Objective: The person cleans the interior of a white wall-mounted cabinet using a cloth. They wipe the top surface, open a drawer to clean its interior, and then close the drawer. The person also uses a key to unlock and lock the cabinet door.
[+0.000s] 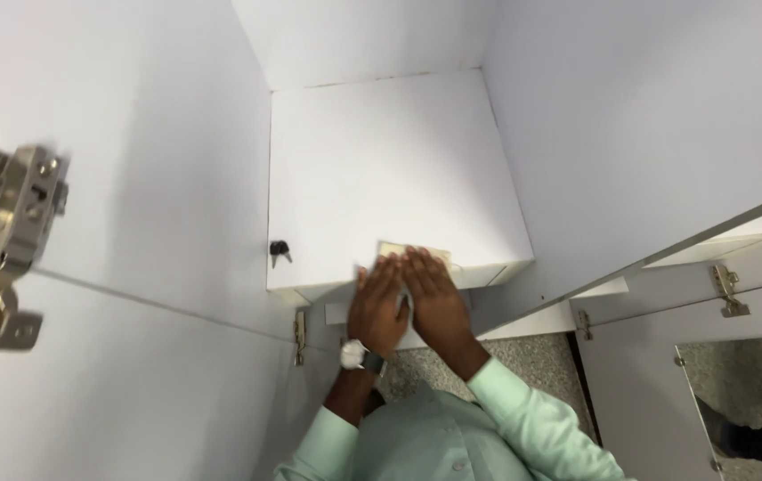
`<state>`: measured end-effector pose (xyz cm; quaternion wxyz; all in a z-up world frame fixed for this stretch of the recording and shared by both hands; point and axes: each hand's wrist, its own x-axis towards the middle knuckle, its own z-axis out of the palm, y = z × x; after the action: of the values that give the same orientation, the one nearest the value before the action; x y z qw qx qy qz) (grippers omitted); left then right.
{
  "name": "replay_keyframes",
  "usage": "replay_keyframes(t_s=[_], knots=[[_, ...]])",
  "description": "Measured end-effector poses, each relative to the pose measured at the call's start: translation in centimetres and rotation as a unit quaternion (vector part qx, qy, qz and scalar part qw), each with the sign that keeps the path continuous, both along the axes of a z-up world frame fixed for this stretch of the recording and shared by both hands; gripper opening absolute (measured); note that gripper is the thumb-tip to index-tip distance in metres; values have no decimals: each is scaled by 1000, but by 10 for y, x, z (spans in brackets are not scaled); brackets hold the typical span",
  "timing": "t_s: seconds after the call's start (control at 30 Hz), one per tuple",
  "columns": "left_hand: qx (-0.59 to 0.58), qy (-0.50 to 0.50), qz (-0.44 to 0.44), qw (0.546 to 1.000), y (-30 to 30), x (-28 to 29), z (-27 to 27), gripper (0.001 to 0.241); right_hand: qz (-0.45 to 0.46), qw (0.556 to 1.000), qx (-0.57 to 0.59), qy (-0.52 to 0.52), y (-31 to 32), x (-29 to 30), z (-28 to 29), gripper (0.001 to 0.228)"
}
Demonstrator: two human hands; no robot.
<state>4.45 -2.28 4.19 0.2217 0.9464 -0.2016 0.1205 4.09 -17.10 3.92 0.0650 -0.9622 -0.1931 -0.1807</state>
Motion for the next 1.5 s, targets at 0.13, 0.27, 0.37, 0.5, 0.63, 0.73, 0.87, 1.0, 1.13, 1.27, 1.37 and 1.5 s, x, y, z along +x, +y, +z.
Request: replay_keyframes(t_s=[0.13, 0.27, 0.37, 0.5, 0.63, 0.73, 0.87, 1.0, 1.13, 1.27, 1.37, 1.5], knots=[[17, -30, 38, 999, 35, 4, -5, 55, 58, 994, 92, 14, 34, 8, 33, 71], [25, 10, 85, 996, 42, 5, 13, 59, 116, 976, 142, 113, 45, 29, 48, 80], [18, 12, 71, 997, 22, 18, 21, 62, 152, 966, 160, 137, 22, 35, 65, 83], [98, 7, 107, 989, 33, 30, -1, 54, 171, 964, 194, 69, 7, -11, 55, 75], [117, 27, 74, 990, 31, 47, -5, 60, 101, 969, 217, 69, -36, -94, 0, 56], [96, -9, 90, 991, 16, 44, -3, 64, 9, 970, 231, 81, -85, -154, -50, 44], [100, -19, 106, 989, -17, -2, -6, 70, -148, 909, 317, 225, -158, -229, -95, 37], [48, -22, 93, 994, -48, -45, -48, 84, -331, 752, 437, 366, -235, -292, -117, 35], [225, 71, 133, 962, -103, -85, -111, 86, -266, 871, 364, 197, -312, -332, -145, 31], [255, 354, 30, 899, -182, -120, -138, 78, -266, 844, 406, 230, -370, -329, -129, 29], [176, 382, -9, 907, -222, -155, -144, 69, -293, 808, 425, 284, -391, -300, -109, 30], [131, 392, -50, 909, -264, -165, -106, 60, -240, 834, 437, 237, -411, -232, -82, 31]])
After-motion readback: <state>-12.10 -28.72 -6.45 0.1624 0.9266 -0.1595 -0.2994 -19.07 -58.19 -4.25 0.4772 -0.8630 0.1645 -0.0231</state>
